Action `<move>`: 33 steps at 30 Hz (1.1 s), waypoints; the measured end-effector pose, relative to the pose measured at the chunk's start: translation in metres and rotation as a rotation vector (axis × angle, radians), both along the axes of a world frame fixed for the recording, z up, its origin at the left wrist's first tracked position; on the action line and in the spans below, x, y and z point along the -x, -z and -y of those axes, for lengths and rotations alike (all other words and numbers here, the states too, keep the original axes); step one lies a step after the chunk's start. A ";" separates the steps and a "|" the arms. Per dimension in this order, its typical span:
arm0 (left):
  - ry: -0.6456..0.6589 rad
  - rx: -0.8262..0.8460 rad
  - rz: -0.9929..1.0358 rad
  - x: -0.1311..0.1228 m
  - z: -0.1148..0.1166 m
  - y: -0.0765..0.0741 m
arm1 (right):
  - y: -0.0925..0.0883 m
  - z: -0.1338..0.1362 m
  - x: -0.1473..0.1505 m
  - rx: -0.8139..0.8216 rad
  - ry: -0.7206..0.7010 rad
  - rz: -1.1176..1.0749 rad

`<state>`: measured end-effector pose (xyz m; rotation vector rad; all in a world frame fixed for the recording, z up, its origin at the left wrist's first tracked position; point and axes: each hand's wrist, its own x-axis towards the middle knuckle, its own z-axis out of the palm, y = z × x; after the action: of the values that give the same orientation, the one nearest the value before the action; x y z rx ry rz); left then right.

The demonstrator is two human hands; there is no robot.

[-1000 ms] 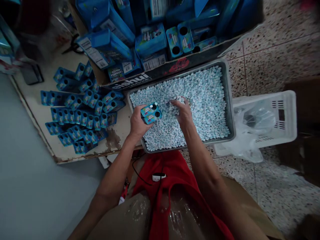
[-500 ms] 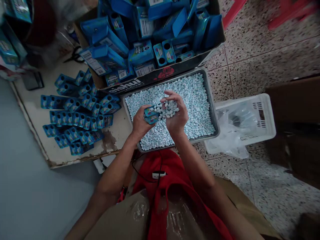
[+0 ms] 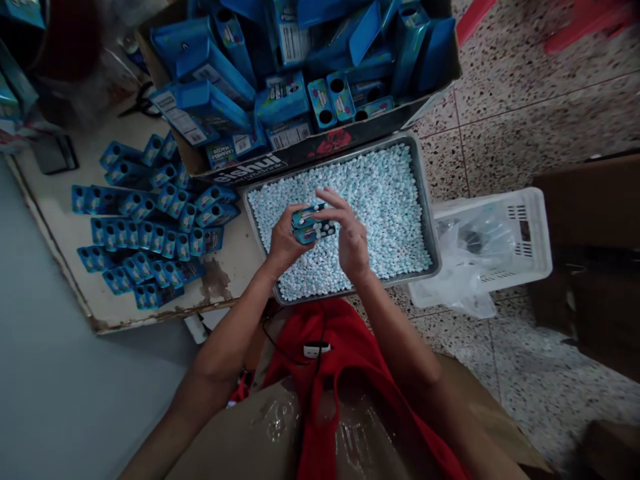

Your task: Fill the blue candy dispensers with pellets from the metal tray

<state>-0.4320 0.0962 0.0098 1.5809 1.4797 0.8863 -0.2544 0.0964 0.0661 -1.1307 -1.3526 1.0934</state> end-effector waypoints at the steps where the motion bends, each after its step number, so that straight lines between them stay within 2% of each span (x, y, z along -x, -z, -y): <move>1: -0.018 0.013 0.015 0.007 0.001 0.003 | 0.007 0.002 -0.013 0.012 -0.017 0.105; 3: -0.043 0.049 0.068 0.024 0.003 0.009 | 0.029 0.007 -0.044 0.065 0.023 0.365; 5: -0.005 0.088 0.122 0.039 0.008 0.014 | 0.060 0.013 -0.069 0.145 0.133 0.673; 7: 0.042 0.105 0.138 0.048 0.012 0.016 | 0.092 0.017 -0.078 0.217 0.193 0.898; 9: 0.037 0.072 0.084 0.051 0.015 0.014 | 0.118 0.020 -0.070 0.252 0.248 1.009; 11: 0.012 0.020 -0.025 0.051 0.017 0.009 | 0.135 0.020 -0.049 0.260 0.321 1.030; 13: -0.014 -0.003 -0.115 0.054 0.017 0.005 | 0.142 0.017 -0.026 0.260 0.383 0.998; 15: -0.058 -0.008 -0.167 0.060 0.017 0.004 | 0.144 0.013 -0.008 0.252 0.385 0.941; 18: -0.057 -0.016 -0.227 0.072 0.016 0.005 | 0.141 0.008 0.008 0.254 0.345 0.796; 20: -0.017 -0.004 -0.236 0.078 0.016 0.006 | 0.136 0.004 0.014 0.327 0.388 0.593; 22: 0.012 0.011 -0.234 0.080 0.015 0.004 | 0.127 -0.001 0.019 0.484 0.424 0.260; 23: 0.018 0.010 -0.240 0.080 0.015 0.002 | 0.120 -0.003 0.021 0.574 0.398 0.062; 25: 0.028 -0.003 -0.261 0.078 0.014 -0.003 | 0.102 -0.006 0.026 0.700 0.274 -0.323; 27: 0.042 -0.011 -0.270 0.073 0.014 -0.008 | 0.080 -0.008 0.031 0.681 0.149 -0.582; 29: 0.051 -0.015 -0.265 0.067 0.013 -0.013 | 0.055 -0.008 0.039 0.537 0.113 -0.643; 33: 0.079 -0.066 -0.226 0.048 0.014 -0.022 | 0.015 -0.006 0.057 0.279 0.223 -0.399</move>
<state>-0.4802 0.0827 0.0315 1.8241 1.5430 0.7367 -0.3112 0.1019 0.0514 -1.1542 -0.7619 1.2863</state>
